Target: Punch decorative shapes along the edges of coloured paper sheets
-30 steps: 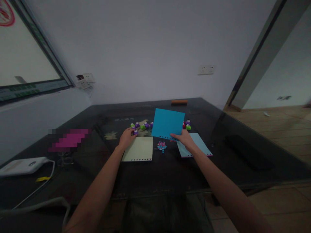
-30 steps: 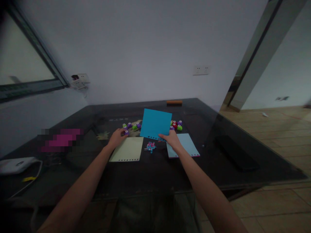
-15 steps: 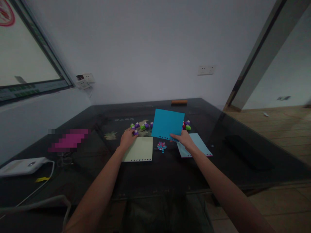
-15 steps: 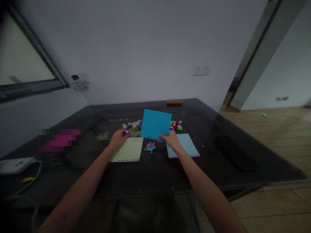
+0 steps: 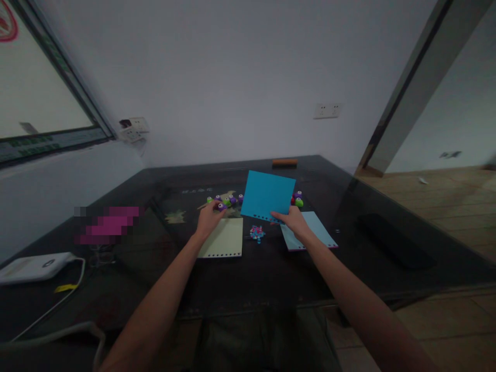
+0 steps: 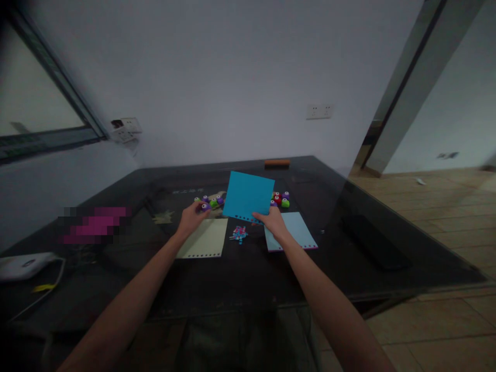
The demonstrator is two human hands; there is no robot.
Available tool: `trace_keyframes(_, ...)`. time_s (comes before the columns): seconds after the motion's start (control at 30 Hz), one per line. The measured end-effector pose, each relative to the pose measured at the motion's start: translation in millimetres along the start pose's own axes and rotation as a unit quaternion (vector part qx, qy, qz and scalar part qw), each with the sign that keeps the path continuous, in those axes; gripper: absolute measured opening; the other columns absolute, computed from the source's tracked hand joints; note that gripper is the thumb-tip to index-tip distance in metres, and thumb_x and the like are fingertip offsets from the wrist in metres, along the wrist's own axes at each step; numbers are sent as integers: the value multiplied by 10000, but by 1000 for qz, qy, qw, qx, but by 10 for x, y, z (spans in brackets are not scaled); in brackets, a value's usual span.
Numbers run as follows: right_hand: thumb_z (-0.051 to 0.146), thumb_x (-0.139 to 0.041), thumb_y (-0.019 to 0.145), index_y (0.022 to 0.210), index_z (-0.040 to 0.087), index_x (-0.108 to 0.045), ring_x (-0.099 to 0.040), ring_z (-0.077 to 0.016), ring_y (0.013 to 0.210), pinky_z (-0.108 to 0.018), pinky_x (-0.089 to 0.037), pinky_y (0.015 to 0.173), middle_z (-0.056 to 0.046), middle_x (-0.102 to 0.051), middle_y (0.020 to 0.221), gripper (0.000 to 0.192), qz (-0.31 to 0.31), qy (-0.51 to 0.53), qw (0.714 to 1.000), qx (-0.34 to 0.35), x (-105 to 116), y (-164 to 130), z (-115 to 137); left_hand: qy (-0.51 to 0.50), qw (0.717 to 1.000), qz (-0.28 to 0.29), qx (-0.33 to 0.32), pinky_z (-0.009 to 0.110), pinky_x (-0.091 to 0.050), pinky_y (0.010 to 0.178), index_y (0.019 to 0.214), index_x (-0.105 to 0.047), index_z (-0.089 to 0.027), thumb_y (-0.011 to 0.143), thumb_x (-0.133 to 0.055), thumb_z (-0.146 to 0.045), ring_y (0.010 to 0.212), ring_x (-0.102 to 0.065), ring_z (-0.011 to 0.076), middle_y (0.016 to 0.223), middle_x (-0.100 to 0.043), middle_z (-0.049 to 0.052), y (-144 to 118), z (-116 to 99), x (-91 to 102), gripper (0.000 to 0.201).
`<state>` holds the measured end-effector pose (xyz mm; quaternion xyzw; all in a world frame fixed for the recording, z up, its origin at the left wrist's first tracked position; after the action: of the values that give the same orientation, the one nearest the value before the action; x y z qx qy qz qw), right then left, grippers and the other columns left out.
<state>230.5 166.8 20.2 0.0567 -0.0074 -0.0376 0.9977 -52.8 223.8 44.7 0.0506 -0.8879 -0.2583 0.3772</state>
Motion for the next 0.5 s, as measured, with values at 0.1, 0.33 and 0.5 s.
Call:
trace_keyframes(0.1,315,-760,569,842,117,-660,-660,-218,600,-358,-573,585,-100,-713,781,352,-13,20,1000,-2,22,19,-25,-60,998,20,9,304,-431,716,941,-601,-168,715,-624,-322,756,-594,188,824,-647,48,-49,-171,-112,274)
trace_keyframes(0.33,360,-760,566,910,109,-652,-654,-210,569,-335,-563,569,-106,-709,756,439,-33,17,999,14,63,6,50,-295,942,149,52,243,-398,588,985,-609,-151,719,-634,-340,630,-507,123,757,-595,25,-261,-616,-492,327)
trace_keyframes(0.5,351,-761,560,950,112,-636,-655,-216,592,-368,-567,577,-117,-703,819,474,-30,45,998,21,51,0,71,-371,900,208,92,229,-404,583,943,-638,-158,710,-661,-355,656,-516,122,812,-608,40,-420,-752,-617,306)
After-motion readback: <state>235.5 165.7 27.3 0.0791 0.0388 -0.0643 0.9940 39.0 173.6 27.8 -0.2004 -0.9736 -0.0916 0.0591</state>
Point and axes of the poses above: each hand's wrist, its own y-axis towards the middle knuckle, its own x-axis out of the back of the hand, z = x × y, the point moved 10 cm from there along y, towards the middle knuckle
